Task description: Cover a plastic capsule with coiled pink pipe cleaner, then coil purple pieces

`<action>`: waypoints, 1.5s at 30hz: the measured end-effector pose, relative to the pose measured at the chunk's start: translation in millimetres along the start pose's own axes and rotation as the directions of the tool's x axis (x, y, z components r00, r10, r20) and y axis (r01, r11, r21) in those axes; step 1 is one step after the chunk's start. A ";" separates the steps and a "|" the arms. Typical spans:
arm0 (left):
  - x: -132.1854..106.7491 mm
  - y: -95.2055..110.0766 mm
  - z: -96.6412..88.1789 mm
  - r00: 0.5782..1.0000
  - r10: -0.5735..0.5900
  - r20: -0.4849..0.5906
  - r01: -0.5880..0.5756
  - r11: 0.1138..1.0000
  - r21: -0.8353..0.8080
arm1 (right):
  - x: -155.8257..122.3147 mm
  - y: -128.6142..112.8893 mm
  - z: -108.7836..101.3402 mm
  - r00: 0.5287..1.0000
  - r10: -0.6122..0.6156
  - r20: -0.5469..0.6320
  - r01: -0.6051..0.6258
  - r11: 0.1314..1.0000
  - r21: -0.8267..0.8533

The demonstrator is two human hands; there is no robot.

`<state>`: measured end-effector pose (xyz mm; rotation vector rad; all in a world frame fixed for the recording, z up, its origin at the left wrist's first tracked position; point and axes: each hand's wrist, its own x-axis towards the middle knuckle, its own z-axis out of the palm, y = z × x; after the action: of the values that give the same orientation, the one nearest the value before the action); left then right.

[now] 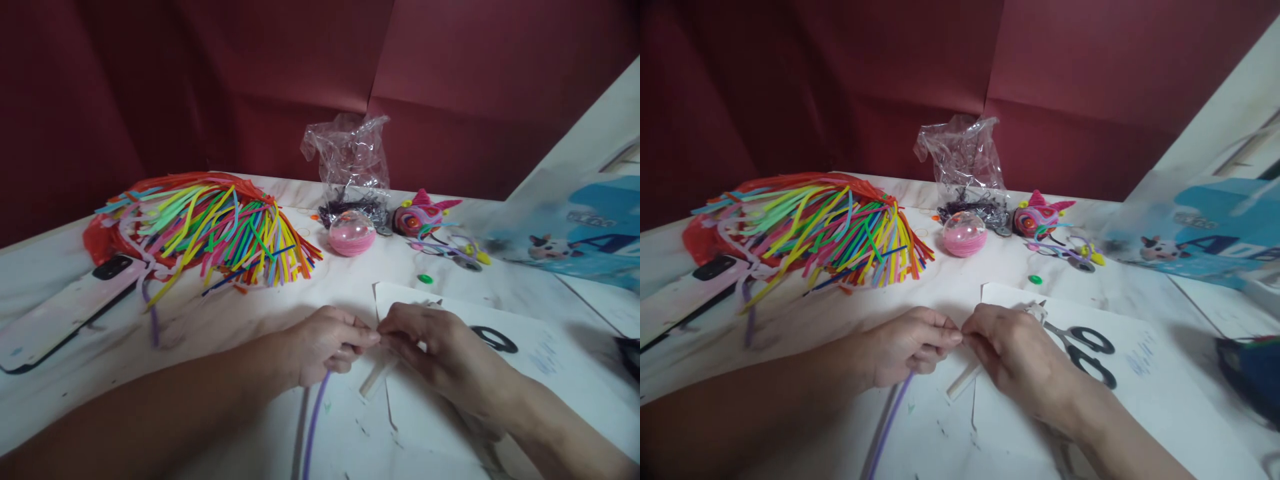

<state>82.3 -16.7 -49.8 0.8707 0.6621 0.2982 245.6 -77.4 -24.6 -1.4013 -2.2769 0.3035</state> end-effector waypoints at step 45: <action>-0.2 -5.2 3.7 0.997 0.044 -0.068 -0.044 0.999 0.015 | 0.8 2.1 2.3 1.000 -0.009 0.015 0.010 0.999 -0.036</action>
<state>84.4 -22.3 -52.0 0.8918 0.7095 0.3647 245.8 -75.6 -27.2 -1.4102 -2.3117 0.2720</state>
